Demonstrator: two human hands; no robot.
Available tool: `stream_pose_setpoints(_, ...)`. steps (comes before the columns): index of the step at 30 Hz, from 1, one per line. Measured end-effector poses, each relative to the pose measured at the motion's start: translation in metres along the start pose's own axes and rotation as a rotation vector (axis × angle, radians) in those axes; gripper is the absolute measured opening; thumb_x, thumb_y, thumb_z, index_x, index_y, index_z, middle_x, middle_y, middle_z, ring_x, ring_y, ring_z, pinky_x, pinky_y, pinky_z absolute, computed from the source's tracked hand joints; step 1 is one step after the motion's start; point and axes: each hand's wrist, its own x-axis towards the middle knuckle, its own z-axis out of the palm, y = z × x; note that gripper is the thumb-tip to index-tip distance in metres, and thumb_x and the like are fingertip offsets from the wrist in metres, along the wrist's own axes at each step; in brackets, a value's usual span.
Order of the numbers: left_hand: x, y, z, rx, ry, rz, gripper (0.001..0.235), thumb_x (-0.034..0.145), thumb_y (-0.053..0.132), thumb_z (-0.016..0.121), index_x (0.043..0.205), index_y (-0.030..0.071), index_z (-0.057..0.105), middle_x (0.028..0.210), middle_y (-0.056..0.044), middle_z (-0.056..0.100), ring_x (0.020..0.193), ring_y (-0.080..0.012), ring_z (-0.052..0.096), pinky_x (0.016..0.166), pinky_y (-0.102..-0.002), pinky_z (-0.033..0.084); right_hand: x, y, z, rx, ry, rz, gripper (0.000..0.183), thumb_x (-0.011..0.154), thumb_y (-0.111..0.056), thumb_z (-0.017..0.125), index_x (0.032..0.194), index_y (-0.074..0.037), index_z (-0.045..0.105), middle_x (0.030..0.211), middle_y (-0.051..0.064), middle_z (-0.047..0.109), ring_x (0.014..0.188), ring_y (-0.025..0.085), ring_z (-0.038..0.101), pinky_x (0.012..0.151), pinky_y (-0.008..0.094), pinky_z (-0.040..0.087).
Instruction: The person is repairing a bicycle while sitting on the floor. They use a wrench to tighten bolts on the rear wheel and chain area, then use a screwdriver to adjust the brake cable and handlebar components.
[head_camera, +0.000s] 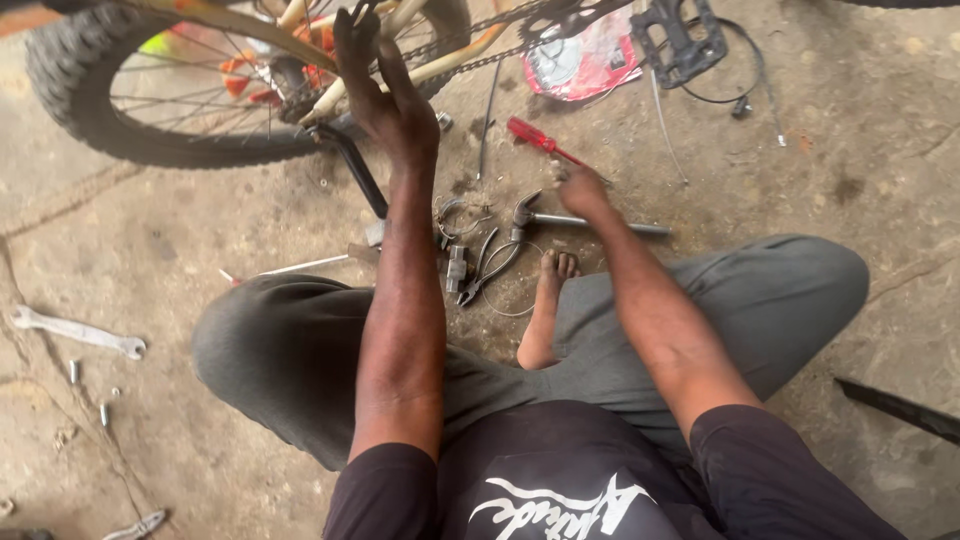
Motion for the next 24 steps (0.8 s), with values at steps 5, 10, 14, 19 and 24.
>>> stream_pose_setpoints(5,0.009,0.003,-0.002,0.303,-0.032,0.238,0.067,0.105,0.008,0.070,0.159,0.006,0.031,0.154,-0.018,0.052,0.138,-0.0292,0.059,0.116,-0.038,0.051,0.021,0.011,-0.002,0.055,-0.052,0.052,0.029,0.089,-0.020,0.066,0.116,-0.011,0.074,0.110,0.025,0.071,0.106,0.042,0.067,0.095,0.050,0.051)
stream_pose_setpoints(10,0.020,0.014,-0.011,0.593,-0.095,0.377,0.073,0.105,0.018,0.074,0.156,0.003,0.025,0.157,-0.021,0.034,0.138,-0.0366,0.058,0.106,-0.040,0.059,0.014,-0.006,0.017,0.059,-0.097,-0.154,0.029,0.085,-0.013,0.063,0.109,-0.010,0.078,0.116,0.023,0.072,0.113,0.039,0.067,0.102,0.048,0.050)
stream_pose_setpoints(14,0.030,0.010,-0.010,0.697,-0.165,0.296,0.066,0.105,0.010,0.070,0.153,-0.002,0.026,0.156,-0.027,0.034,0.132,-0.0378,0.062,0.093,-0.038,0.064,0.008,-0.023,0.007,0.083,-0.144,-0.009,0.027,0.088,-0.024,0.069,0.108,-0.007,0.075,0.116,0.023,0.071,0.113,0.038,0.066,0.100,0.047,0.050)
stream_pose_setpoints(19,0.030,0.010,-0.017,0.778,-0.220,0.300,0.062,0.101,0.001,0.062,0.152,-0.002,0.027,0.151,-0.027,0.039,0.129,-0.0435,0.062,0.087,-0.039,0.063,-0.014,-0.091,-0.042,0.053,0.059,-0.084,0.046,0.087,-0.030,0.072,0.124,-0.004,0.067,0.119,0.023,0.069,0.111,0.040,0.066,0.097,0.050,0.051)
stream_pose_setpoints(24,0.026,0.012,-0.014,0.742,-0.168,0.295,0.061,0.102,0.001,0.061,0.154,0.000,0.028,0.152,-0.024,0.040,0.131,-0.0418,0.061,0.093,-0.044,0.066,-0.042,-0.262,-0.124,0.567,0.562,-0.460,0.068,0.094,-0.049,0.077,0.137,-0.001,0.057,0.127,0.019,0.064,0.117,0.028,0.064,0.093,0.041,0.056)
